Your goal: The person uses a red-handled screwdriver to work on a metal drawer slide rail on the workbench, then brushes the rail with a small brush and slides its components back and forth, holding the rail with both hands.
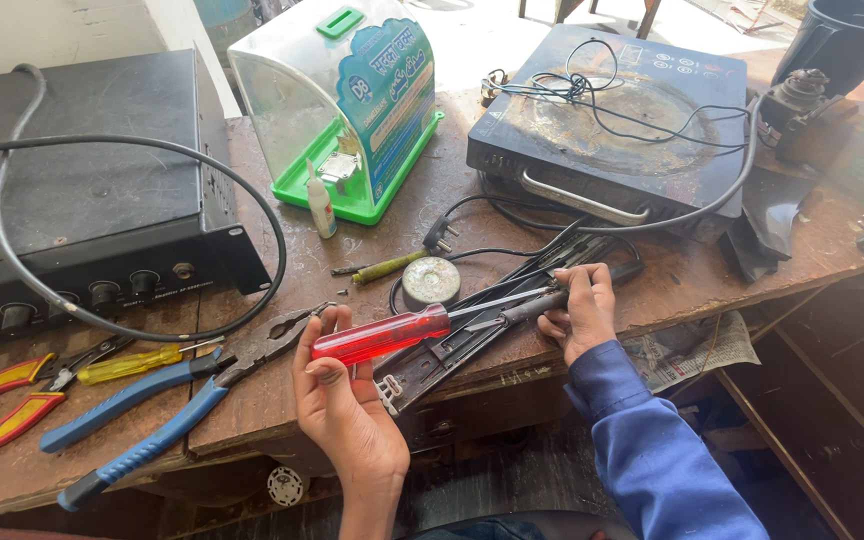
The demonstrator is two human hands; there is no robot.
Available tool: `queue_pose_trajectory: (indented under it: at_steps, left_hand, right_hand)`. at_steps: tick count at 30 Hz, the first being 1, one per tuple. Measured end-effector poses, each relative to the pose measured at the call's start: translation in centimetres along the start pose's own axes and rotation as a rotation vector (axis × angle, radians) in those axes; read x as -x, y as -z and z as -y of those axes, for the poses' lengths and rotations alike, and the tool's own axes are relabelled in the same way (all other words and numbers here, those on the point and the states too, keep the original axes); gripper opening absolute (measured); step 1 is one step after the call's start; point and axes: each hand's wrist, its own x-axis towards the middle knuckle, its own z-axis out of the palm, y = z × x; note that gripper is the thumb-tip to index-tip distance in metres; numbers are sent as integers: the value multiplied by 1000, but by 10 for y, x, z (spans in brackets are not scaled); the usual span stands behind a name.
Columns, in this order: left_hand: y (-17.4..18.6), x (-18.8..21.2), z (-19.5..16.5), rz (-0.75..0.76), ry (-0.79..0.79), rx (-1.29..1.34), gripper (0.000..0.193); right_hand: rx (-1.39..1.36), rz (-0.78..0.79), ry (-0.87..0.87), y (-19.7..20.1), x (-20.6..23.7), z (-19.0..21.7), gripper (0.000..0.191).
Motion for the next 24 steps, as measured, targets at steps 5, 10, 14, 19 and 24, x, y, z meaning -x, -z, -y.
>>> queue_pose_trajectory:
  at_steps: [5,10,14,19,24]
  left_hand:
    - [0,-2,0,39,-10,50,65]
    - [-1,-3,0,-82,-29,-57,62]
    - [1,-3,-1,-79,-34,-63,61]
    - [11,-5,3,-46,-110,-195,54]
    - [21,-18,6,124,-187,-213,43]
  right_hand:
    - [11,5,11,1,-1,0,11]
    - [18,5,5,-1,-1,1,8]
    - [3,5,-1,-2,1,1,11]
    - [8,-5,-15,-2,3,1,12]
    - [-34,-1,9,1,4,0,13]
